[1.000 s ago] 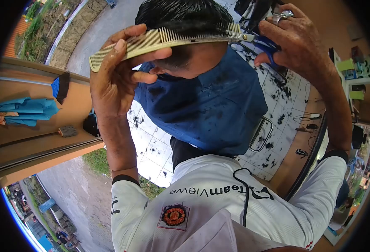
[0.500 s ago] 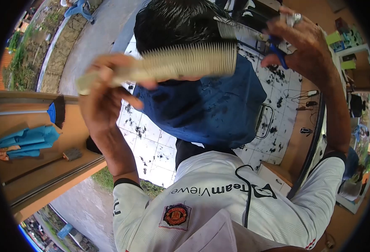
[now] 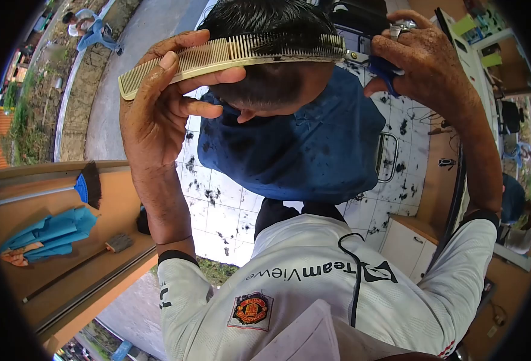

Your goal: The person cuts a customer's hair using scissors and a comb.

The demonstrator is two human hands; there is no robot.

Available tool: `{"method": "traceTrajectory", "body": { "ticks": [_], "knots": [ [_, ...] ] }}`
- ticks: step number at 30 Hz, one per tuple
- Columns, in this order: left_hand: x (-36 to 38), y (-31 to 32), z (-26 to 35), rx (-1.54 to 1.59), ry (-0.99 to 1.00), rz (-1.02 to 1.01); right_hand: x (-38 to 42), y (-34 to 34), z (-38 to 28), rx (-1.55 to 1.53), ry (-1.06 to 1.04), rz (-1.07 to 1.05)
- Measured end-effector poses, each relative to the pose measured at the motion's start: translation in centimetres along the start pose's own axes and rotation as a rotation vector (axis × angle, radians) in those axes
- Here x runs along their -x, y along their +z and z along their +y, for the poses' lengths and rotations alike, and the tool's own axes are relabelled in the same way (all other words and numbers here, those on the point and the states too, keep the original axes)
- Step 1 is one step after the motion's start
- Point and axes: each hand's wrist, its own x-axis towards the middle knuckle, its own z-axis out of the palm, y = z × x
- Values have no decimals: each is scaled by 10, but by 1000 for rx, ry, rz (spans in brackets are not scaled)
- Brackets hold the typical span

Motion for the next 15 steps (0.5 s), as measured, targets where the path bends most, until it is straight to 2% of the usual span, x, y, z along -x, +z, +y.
{"method": "traceTrajectory", "body": {
  "ticks": [1,2,4,6,8,9,11,12,13,15],
  "knots": [
    [-2,-2,1,21,3,-25,-6,-6,-7,20,19,85],
    [-4,-4,1,42,6,-50,-8,-11,-8,24,31,82],
    [-9,-8,2,44,10,-73,-12,-22,-7,-70,38,-177],
    [-12,-13,3,46,14,-93,-13,-32,-17,-93,110,-203],
    [-12,-19,3,99,111,-12,-11,-27,-24,-117,183,-225],
    [-10,-25,2,101,106,-21,-3,-10,-25,-75,192,9],
    [0,-44,-2,146,126,-109,17,6,-29,-24,208,240],
    [4,-56,-3,58,-24,-165,32,8,-31,-2,335,71],
    [9,-60,-3,-117,-133,-312,36,10,-32,10,355,17],
    [9,-47,-1,-420,-232,-281,41,13,-35,35,391,-94]
  ]
}}
